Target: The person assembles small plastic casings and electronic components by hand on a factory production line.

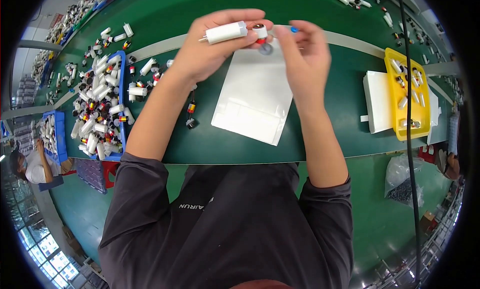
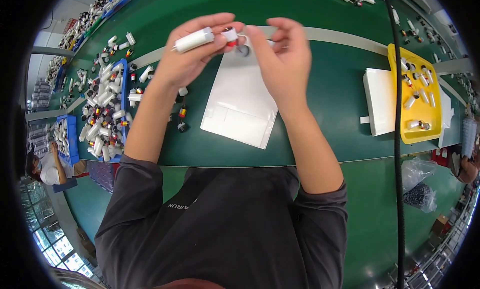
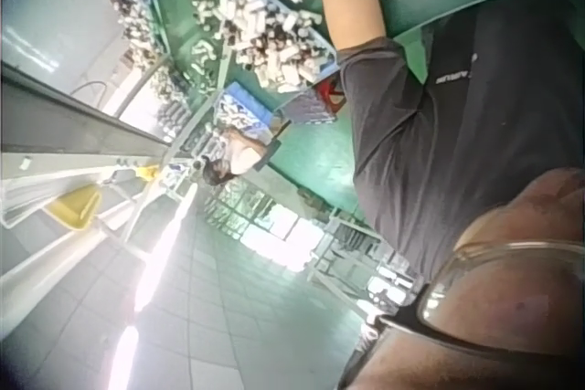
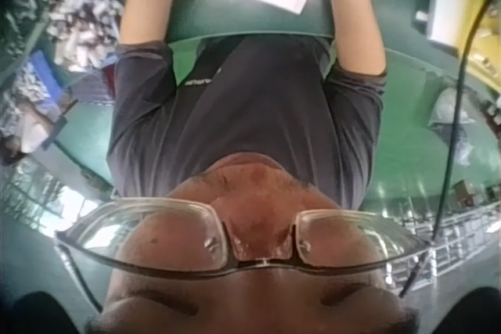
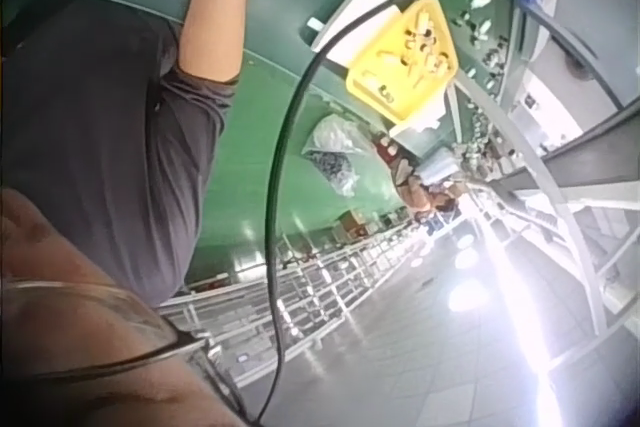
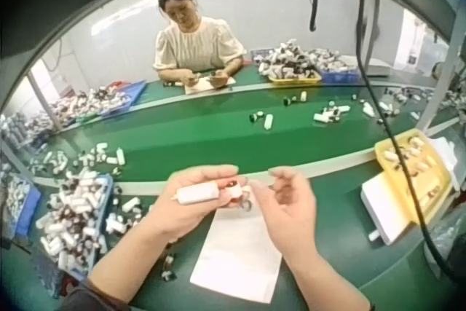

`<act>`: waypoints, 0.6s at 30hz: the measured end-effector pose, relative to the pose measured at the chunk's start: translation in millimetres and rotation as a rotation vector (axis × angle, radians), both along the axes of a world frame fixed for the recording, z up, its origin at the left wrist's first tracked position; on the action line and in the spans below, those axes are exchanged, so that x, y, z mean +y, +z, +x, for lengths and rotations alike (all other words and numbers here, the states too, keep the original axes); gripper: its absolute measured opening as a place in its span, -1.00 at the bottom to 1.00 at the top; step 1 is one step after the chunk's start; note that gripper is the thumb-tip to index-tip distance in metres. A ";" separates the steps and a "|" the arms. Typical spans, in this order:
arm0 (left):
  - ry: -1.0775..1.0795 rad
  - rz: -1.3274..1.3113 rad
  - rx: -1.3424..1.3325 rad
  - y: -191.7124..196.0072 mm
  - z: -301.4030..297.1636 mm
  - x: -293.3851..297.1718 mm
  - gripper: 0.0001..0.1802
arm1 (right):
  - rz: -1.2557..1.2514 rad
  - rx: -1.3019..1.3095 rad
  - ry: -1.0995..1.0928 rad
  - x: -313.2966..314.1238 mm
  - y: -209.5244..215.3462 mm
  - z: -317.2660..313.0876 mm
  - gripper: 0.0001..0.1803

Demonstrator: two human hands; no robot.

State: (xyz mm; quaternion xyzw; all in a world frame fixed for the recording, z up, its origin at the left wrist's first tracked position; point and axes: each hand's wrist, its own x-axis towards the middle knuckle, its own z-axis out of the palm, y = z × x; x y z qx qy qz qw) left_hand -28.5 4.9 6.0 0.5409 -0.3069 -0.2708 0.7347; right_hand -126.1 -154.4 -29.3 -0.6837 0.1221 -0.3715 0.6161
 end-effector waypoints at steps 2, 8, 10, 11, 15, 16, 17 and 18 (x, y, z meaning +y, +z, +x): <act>0.056 -0.027 -0.082 -3.1 25.9 11.9 -0.66 | -0.271 0.116 0.096 5.6 21.5 -22.8 -0.72; 0.434 0.775 -0.874 -19.0 149.9 63.6 -0.60 | -0.998 0.451 0.473 74.5 3.9 -83.9 -0.64; 0.426 0.915 -0.940 -20.9 176.7 65.4 -0.53 | -1.158 0.486 0.347 84.8 -15.8 -79.1 -0.61; 0.404 1.122 -1.009 -25.2 183.8 64.4 -0.47 | -1.164 0.479 0.332 86.9 -20.2 -79.4 -0.61; 0.357 1.057 -1.238 -40.9 194.0 -1.1 -0.38 | -1.160 0.456 0.360 86.6 -19.1 -79.5 -0.71; 0.256 0.850 -1.164 -45.6 202.5 -25.9 -0.44 | -1.135 0.463 0.352 89.8 -17.8 -78.1 -0.72; 0.231 0.780 -1.040 -44.4 187.8 -66.1 -0.48 | -1.103 0.495 0.326 89.3 -18.1 -77.9 -0.74; 0.267 0.720 -0.978 -54.8 194.4 -82.7 -0.51 | -1.077 0.452 0.316 94.4 -10.5 -76.6 -0.78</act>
